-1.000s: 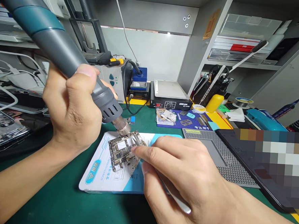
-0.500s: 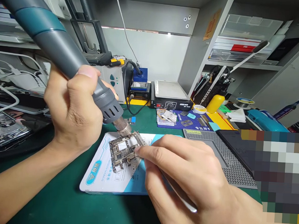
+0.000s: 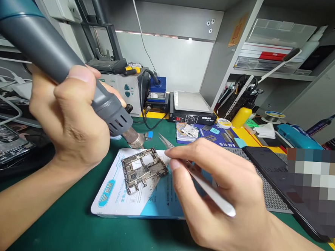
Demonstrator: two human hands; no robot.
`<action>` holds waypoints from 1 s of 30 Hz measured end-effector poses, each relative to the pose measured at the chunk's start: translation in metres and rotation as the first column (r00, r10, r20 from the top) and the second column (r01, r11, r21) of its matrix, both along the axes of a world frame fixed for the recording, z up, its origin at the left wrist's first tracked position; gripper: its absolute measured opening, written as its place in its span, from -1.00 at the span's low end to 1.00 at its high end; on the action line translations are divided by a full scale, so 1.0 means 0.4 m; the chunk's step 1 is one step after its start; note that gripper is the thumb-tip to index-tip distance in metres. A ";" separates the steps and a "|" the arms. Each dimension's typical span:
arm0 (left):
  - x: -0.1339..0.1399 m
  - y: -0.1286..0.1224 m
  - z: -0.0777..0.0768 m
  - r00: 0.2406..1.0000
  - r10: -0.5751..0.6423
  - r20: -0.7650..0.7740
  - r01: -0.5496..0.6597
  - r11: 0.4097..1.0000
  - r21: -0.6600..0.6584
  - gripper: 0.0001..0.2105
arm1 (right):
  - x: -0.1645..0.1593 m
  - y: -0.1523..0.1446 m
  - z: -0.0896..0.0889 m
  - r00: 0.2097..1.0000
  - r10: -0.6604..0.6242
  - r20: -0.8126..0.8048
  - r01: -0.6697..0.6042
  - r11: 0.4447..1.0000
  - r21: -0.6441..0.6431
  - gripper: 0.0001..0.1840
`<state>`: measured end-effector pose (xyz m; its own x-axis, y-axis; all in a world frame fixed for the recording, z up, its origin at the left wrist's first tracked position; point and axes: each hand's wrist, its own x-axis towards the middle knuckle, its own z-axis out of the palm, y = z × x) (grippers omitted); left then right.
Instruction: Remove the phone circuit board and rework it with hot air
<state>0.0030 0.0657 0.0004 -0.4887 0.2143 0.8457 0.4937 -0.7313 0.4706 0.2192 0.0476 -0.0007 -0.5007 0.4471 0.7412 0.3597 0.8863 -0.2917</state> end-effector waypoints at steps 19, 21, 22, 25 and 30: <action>0.007 -0.007 -0.003 0.999 -0.010 0.040 0.013 0.998 -0.067 -0.93 | 0.009 0.003 -0.007 1.000 -0.017 0.001 0.017 0.995 -0.098 -0.84; 0.007 -0.004 -0.004 0.999 -0.014 0.041 0.016 0.998 -0.064 -0.92 | 0.003 0.007 0.001 0.999 -0.037 0.008 0.038 0.997 -0.067 -0.83; 0.006 -0.003 -0.005 0.999 -0.021 0.041 0.024 0.997 -0.069 -0.92 | 0.001 0.008 0.006 0.999 -0.048 0.015 0.049 0.997 -0.053 -0.84; 0.001 0.001 -0.005 0.998 -0.044 0.043 0.048 0.996 -0.078 -0.91 | -0.004 0.011 0.018 0.996 -0.078 0.034 0.079 0.996 -0.036 -0.84; 0.001 0.003 -0.003 0.997 -0.046 0.054 0.050 0.997 -0.067 -0.88 | -0.002 0.017 0.019 0.997 -0.066 0.046 0.068 0.997 -0.047 -0.83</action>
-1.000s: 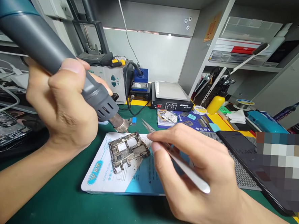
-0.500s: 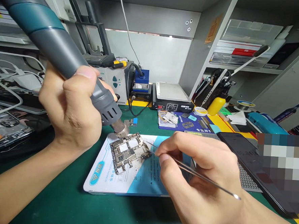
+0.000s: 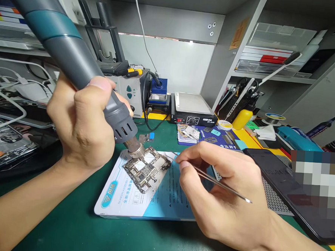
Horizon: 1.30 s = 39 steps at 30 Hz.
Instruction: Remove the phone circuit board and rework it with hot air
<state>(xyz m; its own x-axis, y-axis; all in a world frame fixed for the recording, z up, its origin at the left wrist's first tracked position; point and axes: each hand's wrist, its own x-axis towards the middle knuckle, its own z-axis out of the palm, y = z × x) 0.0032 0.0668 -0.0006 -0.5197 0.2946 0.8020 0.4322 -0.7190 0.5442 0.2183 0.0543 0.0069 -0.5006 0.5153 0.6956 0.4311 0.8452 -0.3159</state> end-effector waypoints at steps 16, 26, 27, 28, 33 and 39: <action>0.003 -0.005 0.001 0.997 0.068 -0.027 -0.069 0.997 -0.020 -0.87 | 0.012 -0.033 0.000 0.992 0.098 -0.079 -0.114 0.964 -0.241 -0.77; 0.011 -0.005 0.001 1.000 0.019 -0.010 -0.020 1.000 -0.021 -0.86 | 0.017 -0.040 -0.004 0.967 0.249 -0.057 -0.248 0.864 -0.437 -0.79; 0.012 -0.004 0.001 1.000 0.017 -0.008 -0.017 1.000 -0.020 -0.86 | 0.015 -0.042 -0.006 0.966 0.253 -0.053 -0.249 0.861 -0.443 -0.78; 0.013 -0.003 0.000 1.000 0.018 -0.008 -0.018 1.000 -0.019 -0.86 | 0.012 -0.045 -0.010 0.968 0.246 -0.057 -0.245 0.861 -0.446 -0.78; 0.019 -0.005 0.002 0.999 0.032 -0.010 -0.032 0.999 -0.012 -0.85 | 0.003 -0.068 -0.024 0.979 0.004 -0.205 -0.083 0.922 -0.379 -0.79; 0.019 -0.006 0.002 1.000 0.016 -0.012 -0.017 1.000 -0.022 -0.86 | 0.001 -0.074 -0.032 0.970 0.032 -0.240 -0.088 0.971 -0.225 -0.80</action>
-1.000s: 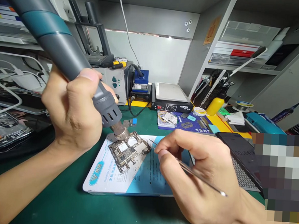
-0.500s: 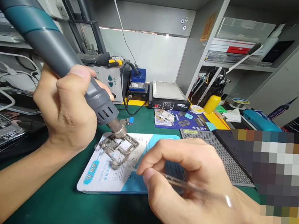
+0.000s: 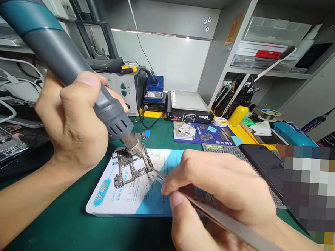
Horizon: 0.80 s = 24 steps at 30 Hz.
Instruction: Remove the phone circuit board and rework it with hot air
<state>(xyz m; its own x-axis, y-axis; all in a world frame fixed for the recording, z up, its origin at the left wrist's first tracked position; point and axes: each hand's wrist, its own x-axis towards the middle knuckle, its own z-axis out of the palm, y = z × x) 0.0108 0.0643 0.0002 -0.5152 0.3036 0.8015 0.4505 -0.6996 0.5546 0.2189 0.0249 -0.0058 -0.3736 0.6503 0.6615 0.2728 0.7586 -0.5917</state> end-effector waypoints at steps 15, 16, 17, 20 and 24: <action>-0.004 -0.019 -0.003 1.000 -0.017 -0.020 0.015 0.997 -0.072 -0.89 | 0.020 0.029 0.003 0.941 0.287 0.181 -0.307 0.947 0.094 -0.71; -0.004 -0.018 -0.003 1.000 -0.009 -0.016 0.008 0.998 -0.066 -0.89 | 0.021 0.028 0.003 0.941 0.288 0.180 -0.308 0.946 0.099 -0.71; -0.003 -0.016 -0.002 1.000 -0.001 -0.011 0.000 0.999 -0.054 -0.89 | 0.022 0.026 0.003 0.946 0.275 0.172 -0.295 0.950 0.099 -0.72; 0.003 -0.008 -0.003 1.000 0.022 0.008 -0.022 1.000 -0.013 -0.90 | 0.023 0.026 0.004 0.955 0.245 0.170 -0.263 0.960 0.095 -0.74; 0.010 -0.004 -0.003 1.000 0.014 0.028 -0.015 1.000 0.014 -0.89 | 0.024 0.029 0.002 0.943 0.256 0.211 -0.283 0.953 0.111 -0.73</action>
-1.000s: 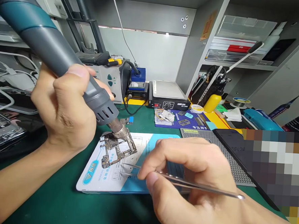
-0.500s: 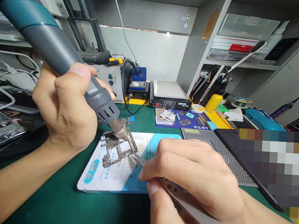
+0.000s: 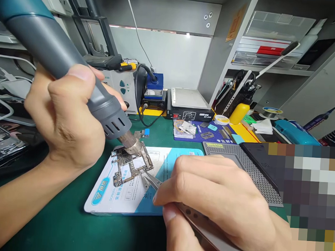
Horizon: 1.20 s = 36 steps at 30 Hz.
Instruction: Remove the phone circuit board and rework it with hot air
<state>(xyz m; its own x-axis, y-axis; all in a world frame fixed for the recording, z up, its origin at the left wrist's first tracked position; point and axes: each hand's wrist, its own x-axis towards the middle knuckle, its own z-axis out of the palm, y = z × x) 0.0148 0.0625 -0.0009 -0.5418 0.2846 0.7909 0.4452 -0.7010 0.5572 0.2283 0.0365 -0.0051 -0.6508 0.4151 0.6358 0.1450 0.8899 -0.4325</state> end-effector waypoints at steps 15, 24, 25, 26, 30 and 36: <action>-0.014 -0.034 0.020 1.000 -0.028 0.009 0.029 0.998 -0.047 -0.87 | -0.019 0.032 0.015 0.968 -0.251 0.008 0.251 0.964 -0.086 -0.79; -0.025 0.001 -0.003 0.999 -0.043 0.001 0.043 0.999 -0.022 -0.82 | -0.010 0.020 0.037 0.935 -0.344 -0.089 0.289 0.880 -0.376 -0.79; -0.028 0.005 -0.006 0.999 -0.042 0.000 0.042 0.999 -0.019 -0.81 | -0.004 0.019 0.037 0.949 -0.302 -0.090 0.244 0.886 -0.395 -0.78; -0.030 0.007 -0.007 0.999 -0.039 0.001 0.039 0.999 -0.025 -0.81 | 0.000 0.018 0.036 0.962 -0.259 -0.082 0.206 0.894 -0.397 -0.79; -0.026 0.005 -0.004 0.999 -0.044 0.003 0.044 0.998 -0.038 -0.81 | 0.003 0.014 0.035 0.991 -0.134 0.015 0.130 0.924 -0.359 -0.85; -0.010 -0.012 0.008 0.995 -0.096 -0.018 0.095 0.993 -0.073 -0.91 | -0.009 0.017 0.036 0.994 -0.063 0.085 0.088 0.936 -0.341 -0.87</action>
